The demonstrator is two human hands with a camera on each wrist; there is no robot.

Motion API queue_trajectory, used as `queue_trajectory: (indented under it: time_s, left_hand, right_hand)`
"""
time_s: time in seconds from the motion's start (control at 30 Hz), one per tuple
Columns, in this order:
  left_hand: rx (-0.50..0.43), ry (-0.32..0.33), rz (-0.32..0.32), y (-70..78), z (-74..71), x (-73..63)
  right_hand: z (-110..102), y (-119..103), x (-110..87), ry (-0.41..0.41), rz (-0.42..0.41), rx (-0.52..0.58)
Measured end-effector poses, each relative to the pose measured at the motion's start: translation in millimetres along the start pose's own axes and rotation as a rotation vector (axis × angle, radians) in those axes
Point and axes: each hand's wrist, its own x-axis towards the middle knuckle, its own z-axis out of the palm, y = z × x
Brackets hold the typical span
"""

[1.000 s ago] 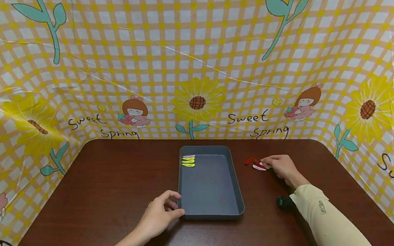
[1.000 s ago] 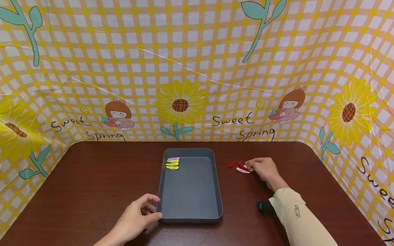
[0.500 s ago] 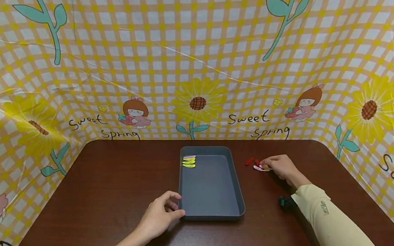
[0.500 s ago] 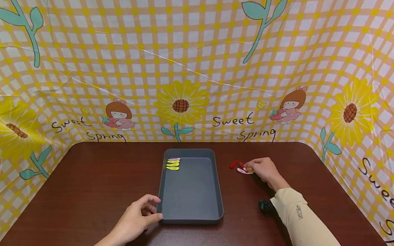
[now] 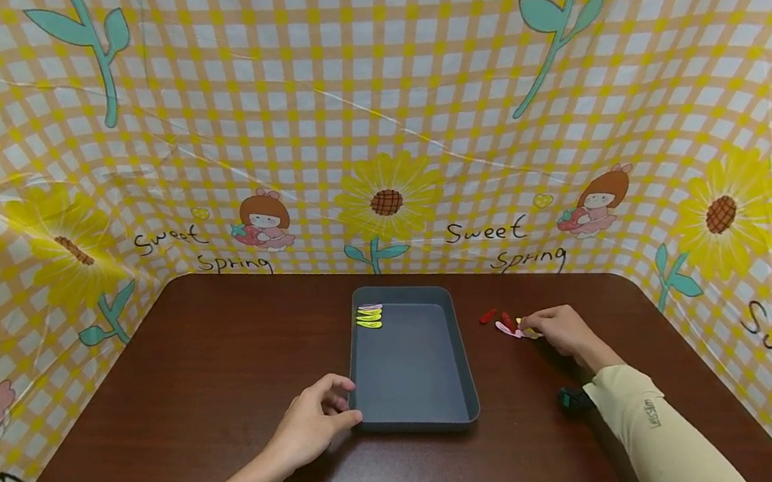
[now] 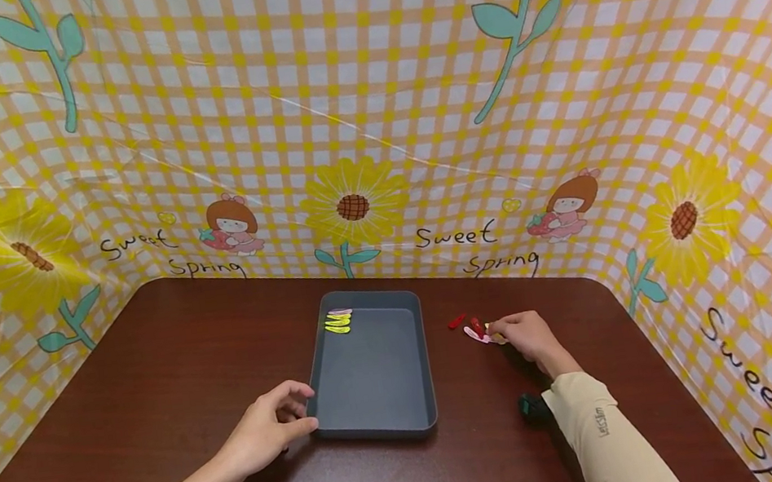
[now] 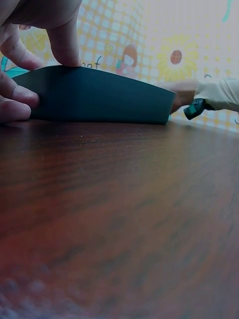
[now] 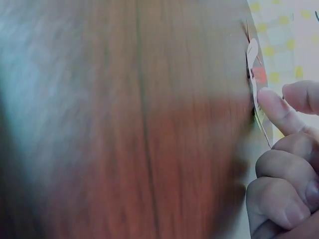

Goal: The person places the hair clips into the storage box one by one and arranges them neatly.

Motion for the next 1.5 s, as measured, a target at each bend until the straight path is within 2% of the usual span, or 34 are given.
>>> queue_trajectory:
  time_s: [0.17,0.43,0.57,0.87,1.1,1.5]
  left_hand:
    - [-0.001,-0.001,0.000,-0.9,-0.8,0.2]
    - [0.000,-0.003,0.002,-0.4,0.1,0.5]
    - [-0.009,-0.011,0.002,0.9,0.4,-0.4]
    - [-0.014,-0.014,0.001,0.0,1.0,-1.2]
    - [-0.013,-0.015,0.006,0.9,1.6,-0.3]
    - [-0.013,-0.008,0.006,1.7,-0.2,-0.5]
  right_hand:
    - [-2.0,1.0,-4.4,-0.007,0.012,0.025]
    - [-10.2,10.3,-13.7,0.045,0.038,0.085]
    - [-11.5,14.0,-19.6,0.043,0.043,0.098]
    - [-7.6,18.1,-24.3,0.057,0.027,0.042]
    - [-8.0,19.6,-23.0,0.068,0.024,0.055]
    - [-3.2,16.2,-19.0,0.077,0.014,0.017]
